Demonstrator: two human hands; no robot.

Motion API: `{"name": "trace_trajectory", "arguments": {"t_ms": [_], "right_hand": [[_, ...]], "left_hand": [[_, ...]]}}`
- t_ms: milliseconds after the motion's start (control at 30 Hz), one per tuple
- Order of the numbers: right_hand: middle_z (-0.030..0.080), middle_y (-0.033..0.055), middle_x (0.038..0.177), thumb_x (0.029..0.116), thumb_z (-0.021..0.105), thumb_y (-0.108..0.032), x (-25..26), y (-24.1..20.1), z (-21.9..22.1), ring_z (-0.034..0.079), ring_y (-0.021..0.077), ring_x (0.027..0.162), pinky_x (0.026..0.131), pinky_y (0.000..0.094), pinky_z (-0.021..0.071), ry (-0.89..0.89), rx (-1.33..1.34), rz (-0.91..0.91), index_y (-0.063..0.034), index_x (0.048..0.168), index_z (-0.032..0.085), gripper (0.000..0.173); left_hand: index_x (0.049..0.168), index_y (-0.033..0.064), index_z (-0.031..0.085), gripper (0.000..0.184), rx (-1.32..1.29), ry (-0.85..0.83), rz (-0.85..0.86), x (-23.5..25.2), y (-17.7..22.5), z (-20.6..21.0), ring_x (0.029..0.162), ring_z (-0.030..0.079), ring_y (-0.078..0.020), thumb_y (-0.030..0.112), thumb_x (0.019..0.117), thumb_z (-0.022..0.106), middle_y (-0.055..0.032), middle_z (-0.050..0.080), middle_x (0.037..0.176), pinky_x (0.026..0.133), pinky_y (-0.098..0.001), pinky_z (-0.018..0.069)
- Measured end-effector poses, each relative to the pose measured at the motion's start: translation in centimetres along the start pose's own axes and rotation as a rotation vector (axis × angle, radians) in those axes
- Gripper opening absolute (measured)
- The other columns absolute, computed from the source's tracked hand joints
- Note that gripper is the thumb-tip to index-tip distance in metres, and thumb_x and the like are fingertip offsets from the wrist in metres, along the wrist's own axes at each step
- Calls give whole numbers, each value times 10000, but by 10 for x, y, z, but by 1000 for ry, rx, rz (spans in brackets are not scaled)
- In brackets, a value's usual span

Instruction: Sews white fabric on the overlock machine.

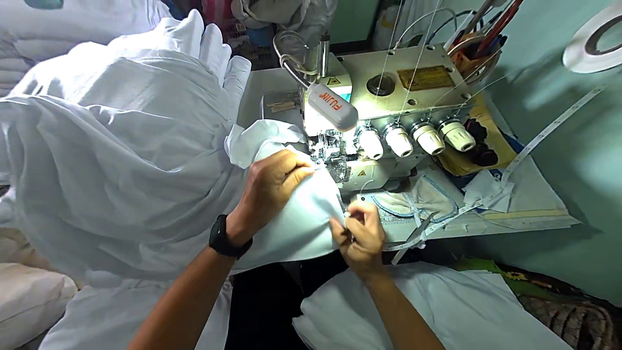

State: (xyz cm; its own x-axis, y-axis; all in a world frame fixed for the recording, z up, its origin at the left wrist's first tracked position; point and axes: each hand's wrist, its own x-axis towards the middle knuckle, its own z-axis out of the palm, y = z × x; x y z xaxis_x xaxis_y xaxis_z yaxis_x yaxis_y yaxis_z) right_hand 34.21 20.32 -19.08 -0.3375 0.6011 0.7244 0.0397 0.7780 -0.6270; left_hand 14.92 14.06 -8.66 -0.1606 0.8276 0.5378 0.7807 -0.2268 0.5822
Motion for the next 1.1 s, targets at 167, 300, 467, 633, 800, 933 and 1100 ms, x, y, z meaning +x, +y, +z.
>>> {"name": "trace_trajectory", "arguments": {"t_ms": [167, 300, 467, 633, 800, 933, 1100], "right_hand": [[703, 116, 774, 964, 681, -263, -6, 27, -5, 678, 212, 797, 743, 307, 549, -350, 146, 12, -23, 723, 693, 340], [654, 117, 762, 1008, 628, -200, -41, 5, -17, 653, 161, 760, 712, 223, 542, -444, 258, 14, 0, 754, 646, 324], [651, 118, 768, 964, 671, -131, -56, -3, -24, 636, 74, 741, 720, 122, 519, -359, 342, 109, 25, 750, 618, 270], [536, 17, 620, 908, 717, -100, -49, -13, -23, 482, -52, 597, 563, 72, 390, -333, 569, 378, 8, 628, 531, 354], [550, -128, 637, 813, 771, -73, -47, -35, -32, 474, -116, 563, 529, 60, 397, -336, 675, 751, -117, 726, 583, 212], [526, -131, 700, 835, 730, -50, -40, -40, -34, 457, -119, 586, 547, 51, 392, -360, 643, 700, -102, 901, 584, 169], [531, -118, 703, 809, 738, -35, -24, -50, -23, 449, -122, 592, 550, 43, 380, -268, 564, 642, -89, 873, 572, 186]], "left_hand": [[898, 7, 731, 55, -133, -154, -117, 4, -22, -1, 846, 627, -34, 47, 914, 698, -43, 684, 910, 780, -172, 509], [874, 58, 775, 54, -73, -216, -120, -3, -14, -4, 824, 637, 5, 72, 889, 726, 6, 695, 879, 752, -128, 510], [880, 87, 784, 80, 6, -232, -165, -4, -8, -3, 791, 612, 9, 114, 905, 712, 22, 670, 840, 712, -127, 478], [850, 72, 744, 51, 35, -146, -257, -1, -3, 5, 646, 537, 0, 118, 871, 751, 14, 616, 766, 577, -138, 425], [1011, 54, 785, 189, 448, -47, -56, -30, 21, 31, 965, 696, -295, 132, 970, 618, -138, 726, 1029, 813, -446, 554], [1165, 72, 765, 310, 598, -9, -48, -51, 27, 52, 1209, 669, -336, 141, 1020, 500, -107, 736, 1230, 1011, -555, 499], [1233, 3, 703, 341, 375, -123, -108, -31, 10, 33, 1340, 580, -333, 141, 1034, 463, -135, 672, 1351, 1110, -667, 361]]}}
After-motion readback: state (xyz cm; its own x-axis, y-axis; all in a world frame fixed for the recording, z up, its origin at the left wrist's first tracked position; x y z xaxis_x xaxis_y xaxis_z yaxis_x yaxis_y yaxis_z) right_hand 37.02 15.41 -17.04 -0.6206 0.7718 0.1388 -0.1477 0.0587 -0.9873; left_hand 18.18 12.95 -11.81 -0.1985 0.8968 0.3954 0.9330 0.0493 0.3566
